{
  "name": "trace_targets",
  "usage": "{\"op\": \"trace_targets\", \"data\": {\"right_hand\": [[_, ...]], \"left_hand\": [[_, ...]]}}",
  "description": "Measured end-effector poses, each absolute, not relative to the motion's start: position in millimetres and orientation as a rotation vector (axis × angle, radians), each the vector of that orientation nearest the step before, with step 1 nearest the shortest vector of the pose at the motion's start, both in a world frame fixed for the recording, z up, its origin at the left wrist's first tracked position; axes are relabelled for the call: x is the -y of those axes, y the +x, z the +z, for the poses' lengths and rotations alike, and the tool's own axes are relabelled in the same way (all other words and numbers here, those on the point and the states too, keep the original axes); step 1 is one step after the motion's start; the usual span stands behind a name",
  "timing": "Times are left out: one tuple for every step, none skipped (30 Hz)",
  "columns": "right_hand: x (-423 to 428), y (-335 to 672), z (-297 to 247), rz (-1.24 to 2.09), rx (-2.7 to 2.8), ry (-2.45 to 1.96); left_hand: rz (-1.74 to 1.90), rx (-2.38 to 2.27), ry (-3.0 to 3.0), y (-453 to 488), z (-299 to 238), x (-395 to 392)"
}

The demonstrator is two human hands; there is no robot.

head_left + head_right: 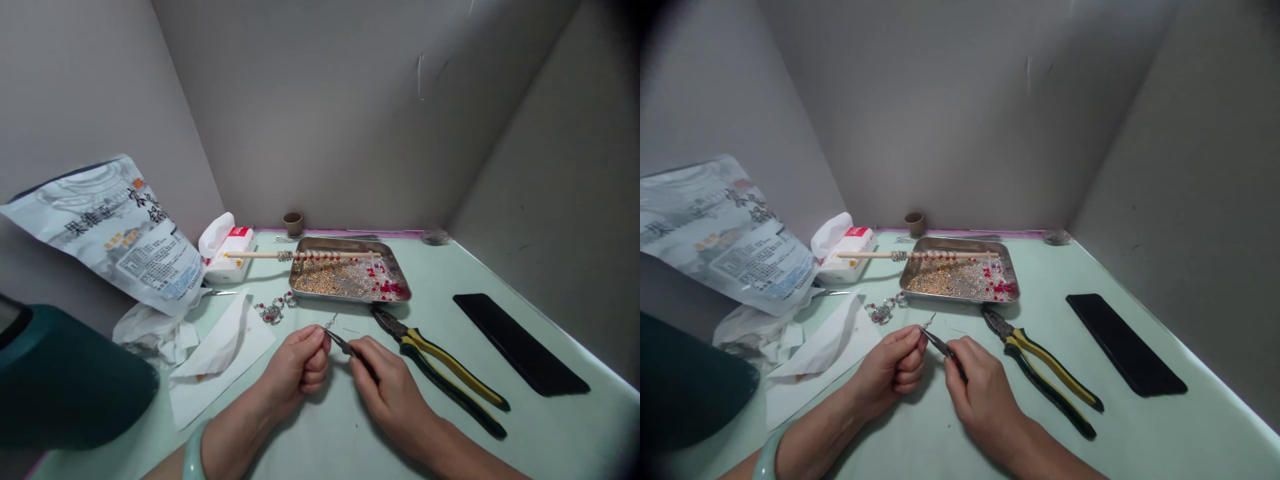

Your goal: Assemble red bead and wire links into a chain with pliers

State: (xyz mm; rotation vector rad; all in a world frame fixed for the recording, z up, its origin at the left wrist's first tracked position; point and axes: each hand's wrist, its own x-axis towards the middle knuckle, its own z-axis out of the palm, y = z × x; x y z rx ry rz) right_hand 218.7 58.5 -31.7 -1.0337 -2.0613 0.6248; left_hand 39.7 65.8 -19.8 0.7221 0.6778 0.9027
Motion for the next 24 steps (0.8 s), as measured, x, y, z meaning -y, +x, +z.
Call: {"op": "trace_targets", "data": {"right_hand": [[-58.6,218.6,-30.7,0.661,2.05,-1.029],[-58.8,218.8,-29.4,0.705,2.038,-1.025],[-59.1,219.1,-27.9,0.755,2.026,-1.021],[-59.4,219.5,-26.2,0.805,2.015,-1.019],[-59.8,220.0,-24.5,0.851,2.003,-1.017],[-60.3,220.5,-23.1,0.889,1.993,-1.015],[-60.8,220.9,-22.1,0.92,1.985,-1.014],[-61.3,221.3,-21.5,0.942,1.978,-1.014],[-61.8,221.6,-21.4,0.955,1.972,-1.016],[-62.3,221.7,-21.6,0.965,1.968,-1.021],[-62.7,221.8,-22.0,0.972,1.963,-1.027],[-62.9,221.8,-22.6,0.981,1.958,-1.034],[-63.1,221.7,-23.1,0.991,1.953,-1.041],[-63.1,221.6,-23.5,1.003,1.949,-1.045],[-63.0,221.6,-23.7,1.014,1.945,-1.045],[-62.9,221.6,-23.8,1.022,1.941,-1.044],[-62.7,221.7,-23.7,1.026,1.939,-1.042],[-62.5,221.8,-23.4,1.024,1.939,-1.042],[-62.2,222.0,-23.2,1.017,1.939,-1.043],[-62.0,222.2,-22.9,1.007,1.942,-1.044],[-61.8,222.4,-22.7,0.998,1.944,-1.046],[-61.6,222.6,-22.5,0.992,1.944,-1.047],[-61.4,222.7,-22.4,0.987,1.944,-1.045],[-61.4,222.8,-22.4,0.983,1.942,-1.041]], "left_hand": [[0.896,-0.66,0.707,39.0,-19.5,-66.0],[0.887,-0.64,0.694,38.3,-19.2,-66.1],[0.878,-0.621,0.681,37.7,-18.8,-66.2],[0.868,-0.602,0.666,37.2,-18.6,-66.1],[0.859,-0.584,0.653,36.9,-18.4,-65.9],[0.848,-0.569,0.641,36.8,-18.2,-65.7],[0.839,-0.56,0.631,36.8,-18.1,-65.4],[0.835,-0.559,0.626,37.0,-18.0,-65.2],[0.837,-0.564,0.625,37.3,-17.9,-65.1],[0.841,-0.573,0.63,37.6,-17.7,-65.1],[0.847,-0.584,0.638,37.9,-17.6,-65.2],[0.852,-0.593,0.645,38.0,-17.5,-65.5],[0.853,-0.598,0.651,37.9,-17.5,-65.9],[0.852,-0.599,0.653,37.6,-17.7,-66.4],[0.85,-0.597,0.65,37.1,-17.9,-67.0],[0.847,-0.592,0.641,36.3,-18.2,-67.6],[0.843,-0.584,0.629,35.5,-18.4,-68.2],[0.839,-0.576,0.614,34.6,-18.6,-68.8],[0.833,-0.567,0.6,33.7,-18.6,-69.2],[0.825,-0.557,0.587,32.9,-18.5,-69.6],[0.815,-0.548,0.577,32.3,-18.3,-69.9],[0.805,-0.542,0.568,31.9,-18.1,-70.1],[0.794,-0.538,0.562,31.7,-17.9,-70.2],[0.777,-0.536,0.558,31.6,-17.7,-70.2]]}}
